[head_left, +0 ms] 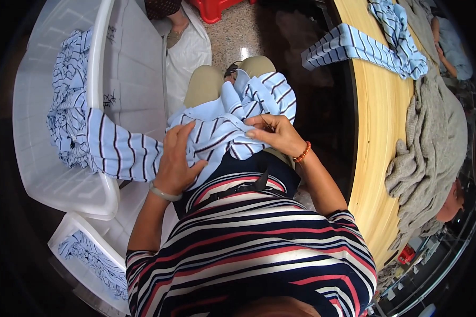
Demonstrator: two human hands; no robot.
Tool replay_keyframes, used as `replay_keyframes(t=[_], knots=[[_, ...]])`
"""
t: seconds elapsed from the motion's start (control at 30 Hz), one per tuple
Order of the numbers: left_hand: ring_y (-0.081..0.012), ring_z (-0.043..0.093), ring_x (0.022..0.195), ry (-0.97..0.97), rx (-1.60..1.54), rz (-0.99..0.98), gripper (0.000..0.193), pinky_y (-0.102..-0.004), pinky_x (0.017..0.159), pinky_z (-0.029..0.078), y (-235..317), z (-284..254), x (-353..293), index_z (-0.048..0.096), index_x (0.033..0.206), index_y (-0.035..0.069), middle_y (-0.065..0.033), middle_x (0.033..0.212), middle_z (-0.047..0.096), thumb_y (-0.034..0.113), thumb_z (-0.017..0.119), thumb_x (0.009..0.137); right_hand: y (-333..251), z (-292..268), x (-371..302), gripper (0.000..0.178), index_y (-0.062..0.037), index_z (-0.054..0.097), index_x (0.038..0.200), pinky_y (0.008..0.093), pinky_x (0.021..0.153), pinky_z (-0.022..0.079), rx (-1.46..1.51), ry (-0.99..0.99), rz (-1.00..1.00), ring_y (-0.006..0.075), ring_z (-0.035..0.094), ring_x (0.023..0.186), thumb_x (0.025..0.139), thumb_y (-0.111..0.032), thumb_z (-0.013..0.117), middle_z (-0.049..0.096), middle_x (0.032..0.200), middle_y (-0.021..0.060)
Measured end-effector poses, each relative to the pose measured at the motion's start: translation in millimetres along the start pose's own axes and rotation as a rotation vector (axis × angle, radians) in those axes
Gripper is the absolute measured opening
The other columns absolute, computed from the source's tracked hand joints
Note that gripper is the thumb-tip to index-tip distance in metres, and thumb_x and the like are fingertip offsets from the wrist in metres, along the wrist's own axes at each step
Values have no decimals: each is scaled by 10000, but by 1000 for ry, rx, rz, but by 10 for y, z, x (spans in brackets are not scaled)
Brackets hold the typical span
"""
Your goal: Inspecting garments and using a small clipper tool to remove loose threads or imperfections.
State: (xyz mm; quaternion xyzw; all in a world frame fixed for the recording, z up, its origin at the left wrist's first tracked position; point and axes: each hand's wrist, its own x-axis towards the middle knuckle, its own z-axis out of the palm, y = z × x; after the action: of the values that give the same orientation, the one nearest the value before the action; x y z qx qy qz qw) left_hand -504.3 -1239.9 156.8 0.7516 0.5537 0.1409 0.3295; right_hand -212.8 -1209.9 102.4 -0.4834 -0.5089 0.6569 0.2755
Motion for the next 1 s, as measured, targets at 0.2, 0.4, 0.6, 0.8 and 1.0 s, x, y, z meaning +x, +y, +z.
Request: replay_keyframes(t=[0.2,0.4,0.6,0.8,1.0], knots=[[-310,157,1480,-307,-363,230,908,-415,1187,135,273,-41,739,322,1492,56,-171,1526,333,282,785,743,-496,-17,-163,274,25,629,1129,165,647,417,113,-32,-78,5,514,750,861,26,685,645,995,9],[-29,523,831,-474,-816,92,233,-197,757,426,728,-184,998,617,1070,9,42,917,599,128,686,882,-886,-192,-183,303,22,580,1178,174,714,432,178,-26,-358,21,549,865,883,36,647,614,1033,19],[-29,534,835,-413,-982,-185,211,-193,767,427,627,-306,944,642,1032,9,36,912,625,165,689,899,-621,-224,-86,251,11,641,1141,179,720,444,86,-67,-239,18,557,847,899,-47,672,664,1007,25],[-34,553,777,-412,-994,-254,286,-190,717,436,626,-268,725,641,1109,-3,9,916,653,188,683,900,-917,-269,-120,196,18,662,1087,212,758,499,303,-108,-306,43,608,878,900,-41,662,685,988,19],[-62,601,862,-264,-1231,-287,250,-208,795,466,716,-174,716,657,1126,-6,-8,971,676,158,647,937,-950,-210,-136,356,24,581,1201,283,757,495,-379,218,-345,174,618,863,897,-132,681,630,978,108]])
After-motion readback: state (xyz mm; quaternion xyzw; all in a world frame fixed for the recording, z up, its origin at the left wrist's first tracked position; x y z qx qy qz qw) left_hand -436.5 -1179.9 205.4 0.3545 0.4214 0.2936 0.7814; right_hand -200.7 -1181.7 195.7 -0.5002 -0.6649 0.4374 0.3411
